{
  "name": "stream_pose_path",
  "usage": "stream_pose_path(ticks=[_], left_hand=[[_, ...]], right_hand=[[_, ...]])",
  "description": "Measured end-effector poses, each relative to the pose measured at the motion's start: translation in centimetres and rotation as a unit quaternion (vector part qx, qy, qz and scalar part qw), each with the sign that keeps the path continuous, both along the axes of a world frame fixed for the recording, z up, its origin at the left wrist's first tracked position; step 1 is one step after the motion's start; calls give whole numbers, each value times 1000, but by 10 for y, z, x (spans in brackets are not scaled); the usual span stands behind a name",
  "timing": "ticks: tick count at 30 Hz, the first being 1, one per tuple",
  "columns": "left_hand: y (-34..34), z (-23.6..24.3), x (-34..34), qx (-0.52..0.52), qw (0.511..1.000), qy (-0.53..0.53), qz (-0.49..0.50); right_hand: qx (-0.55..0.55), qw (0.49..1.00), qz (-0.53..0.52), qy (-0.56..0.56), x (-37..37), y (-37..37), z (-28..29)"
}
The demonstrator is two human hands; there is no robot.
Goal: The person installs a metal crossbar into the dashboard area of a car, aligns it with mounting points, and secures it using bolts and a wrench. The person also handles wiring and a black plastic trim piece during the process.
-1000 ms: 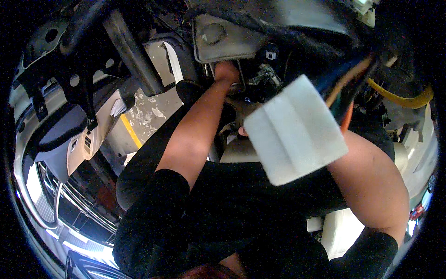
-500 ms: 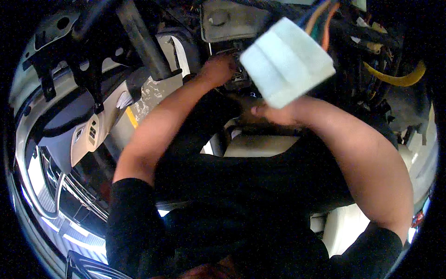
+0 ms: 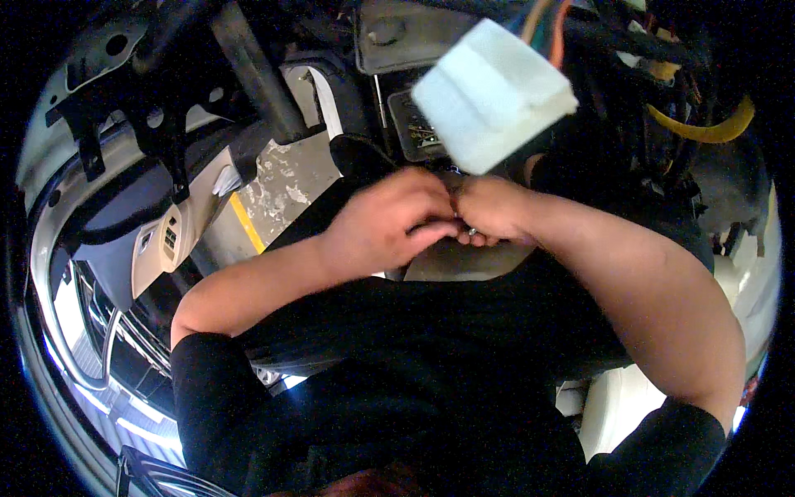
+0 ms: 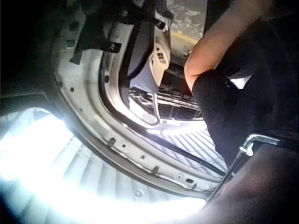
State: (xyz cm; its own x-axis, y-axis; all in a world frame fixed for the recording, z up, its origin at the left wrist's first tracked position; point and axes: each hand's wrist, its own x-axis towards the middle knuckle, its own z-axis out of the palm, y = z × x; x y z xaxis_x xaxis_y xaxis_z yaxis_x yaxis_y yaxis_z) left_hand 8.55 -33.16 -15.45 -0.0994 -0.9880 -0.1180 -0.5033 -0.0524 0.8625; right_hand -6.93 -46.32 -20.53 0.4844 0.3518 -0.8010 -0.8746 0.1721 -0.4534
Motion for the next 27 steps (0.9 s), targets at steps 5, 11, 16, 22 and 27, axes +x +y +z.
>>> stream_pose_path(ticks=[5,11,16,22,27], left_hand=[[-19,-119,33,243,948,-173,112],[-33,-310,6,370,898,-189,145],[-14,-379,2,357,866,-328,120],[-1,-394,19,372,844,-358,145],[-19,-390,2,361,845,-265,293]], right_hand=[[-165,963,189,-99,7,-11,14],[-220,930,214,-203,5,-11,35],[-244,910,206,-266,6,-13,41],[-223,923,215,-227,9,-15,45],[-225,924,232,-203,4,-10,37]])
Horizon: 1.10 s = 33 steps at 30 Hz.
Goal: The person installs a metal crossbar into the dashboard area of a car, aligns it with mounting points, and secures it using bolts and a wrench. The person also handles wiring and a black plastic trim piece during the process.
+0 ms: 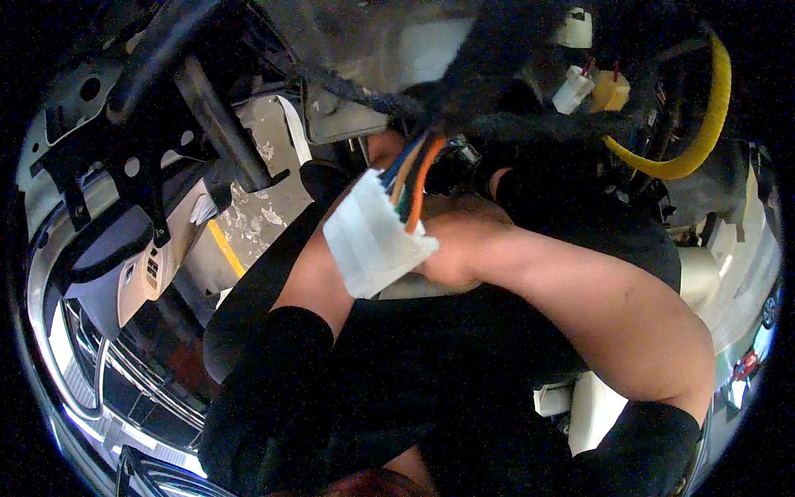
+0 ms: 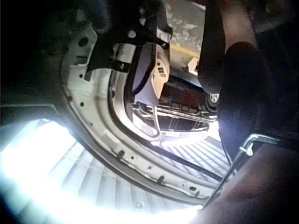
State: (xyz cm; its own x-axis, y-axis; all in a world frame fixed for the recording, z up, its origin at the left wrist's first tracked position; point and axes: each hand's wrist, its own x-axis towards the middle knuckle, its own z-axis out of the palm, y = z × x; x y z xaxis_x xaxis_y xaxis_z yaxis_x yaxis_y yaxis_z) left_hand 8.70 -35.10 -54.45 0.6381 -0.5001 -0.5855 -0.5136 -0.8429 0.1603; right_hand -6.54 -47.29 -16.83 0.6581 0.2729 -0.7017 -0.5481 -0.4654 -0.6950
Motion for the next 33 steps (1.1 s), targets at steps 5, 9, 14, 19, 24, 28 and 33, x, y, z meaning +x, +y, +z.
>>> stream_pose_path(ticks=[5,9,14,19,24,28,33], left_hand=[[-3,-2,10,56,997,-2,-61],[32,-51,29,-42,989,-120,-71],[4,-28,6,-6,999,-3,50],[7,-14,21,12,999,-29,14],[-3,22,17,14,991,17,-135],[30,-10,28,-129,963,-93,-219],[-1,67,34,-152,969,-54,-188]], right_hand=[[24,999,2,-24,6,-12,17],[0,993,26,-116,6,-2,4],[-69,990,36,-121,-3,4,-7],[-54,998,44,6,10,9,0],[-60,994,69,53,4,9,-1],[-59,994,92,22,10,10,0],[-66,994,65,51,7,9,9]])
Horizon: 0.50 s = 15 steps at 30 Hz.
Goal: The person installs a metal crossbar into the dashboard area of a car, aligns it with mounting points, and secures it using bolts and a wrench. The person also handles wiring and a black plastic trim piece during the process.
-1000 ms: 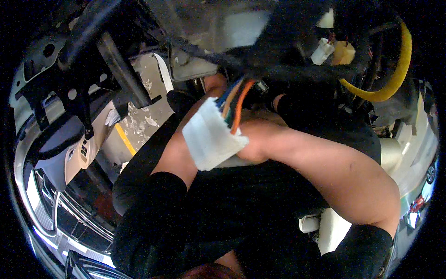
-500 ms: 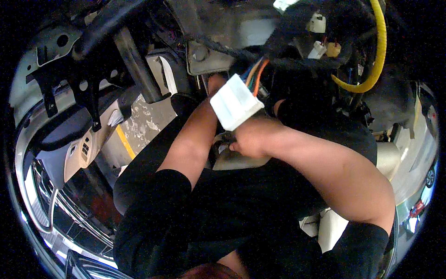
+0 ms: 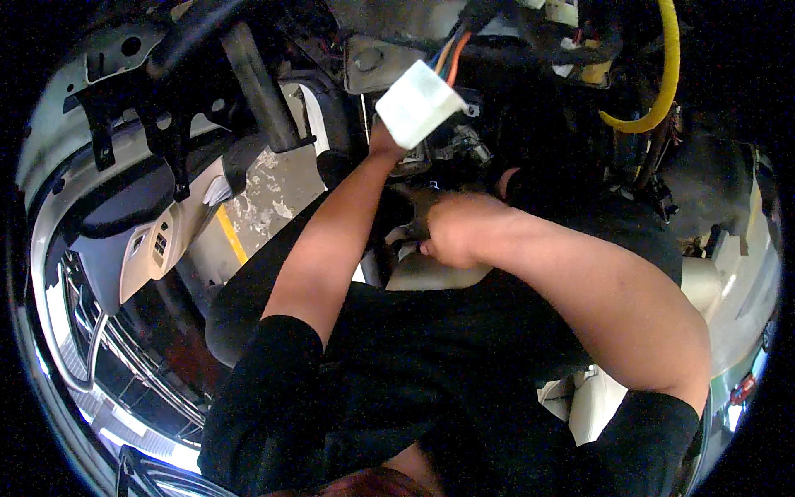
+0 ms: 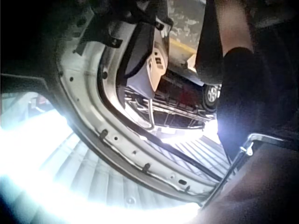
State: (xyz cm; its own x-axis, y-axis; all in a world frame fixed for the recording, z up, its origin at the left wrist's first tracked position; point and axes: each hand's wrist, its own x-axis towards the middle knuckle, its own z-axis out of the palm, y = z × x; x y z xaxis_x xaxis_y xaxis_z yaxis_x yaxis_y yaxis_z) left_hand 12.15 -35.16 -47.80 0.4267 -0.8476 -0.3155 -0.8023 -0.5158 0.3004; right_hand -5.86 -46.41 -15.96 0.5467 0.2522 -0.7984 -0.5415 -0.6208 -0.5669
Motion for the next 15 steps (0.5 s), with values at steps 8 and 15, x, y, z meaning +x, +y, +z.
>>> stream_pose_path(ticks=[8,15], left_hand=[[5,7,5,181,982,45,-23],[3,-37,-29,179,963,60,191]], right_hand=[[-14,999,33,16,2,2,4],[-17,999,31,8,4,3,4]])
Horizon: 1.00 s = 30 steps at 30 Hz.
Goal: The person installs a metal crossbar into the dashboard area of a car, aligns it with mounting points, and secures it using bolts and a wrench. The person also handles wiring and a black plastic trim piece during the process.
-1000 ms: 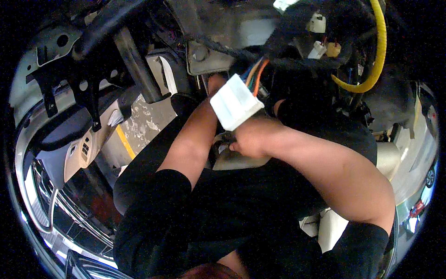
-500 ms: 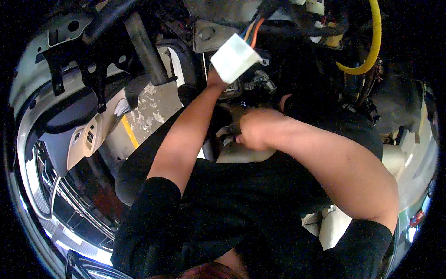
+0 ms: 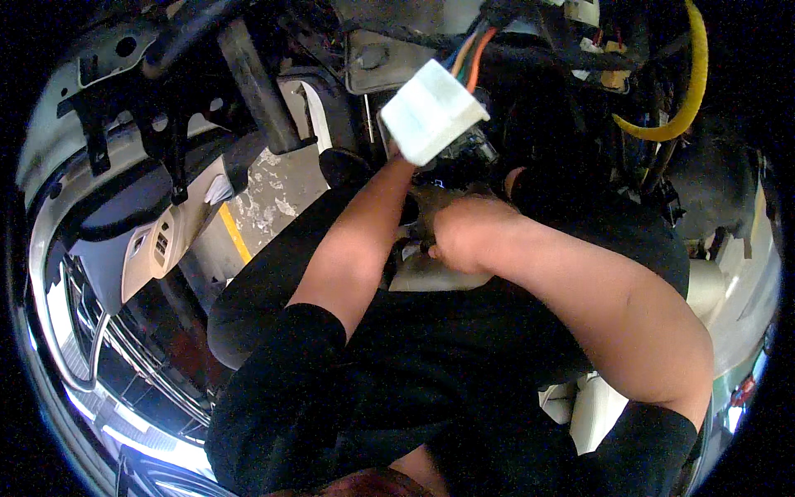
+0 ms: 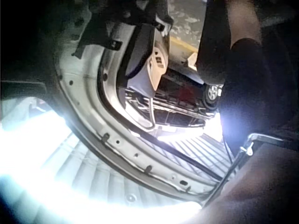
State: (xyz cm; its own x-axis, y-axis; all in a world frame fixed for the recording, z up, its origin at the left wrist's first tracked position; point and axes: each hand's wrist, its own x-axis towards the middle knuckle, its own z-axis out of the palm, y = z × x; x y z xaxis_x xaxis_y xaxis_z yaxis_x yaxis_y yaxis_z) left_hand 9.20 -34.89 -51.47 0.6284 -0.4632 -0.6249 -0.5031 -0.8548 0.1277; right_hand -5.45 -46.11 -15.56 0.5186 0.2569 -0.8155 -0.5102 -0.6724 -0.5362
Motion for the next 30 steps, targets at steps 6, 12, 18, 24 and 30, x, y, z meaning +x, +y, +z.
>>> stream_pose_path(ticks=[6,12,18,24,30], left_hand=[[-7,42,-7,-43,998,18,-43],[-18,34,17,-24,963,6,-268],[-2,5,15,-66,995,-51,-56],[20,-24,11,80,968,24,-237],[13,-23,-15,29,997,-23,64]], right_hand=[[2,1000,-6,5,-10,-3,-8],[2,996,31,84,1,-10,7],[-2,1000,9,10,-6,-6,4],[-9,1000,16,-17,-3,-7,9],[-32,999,34,-21,-1,-8,18]])
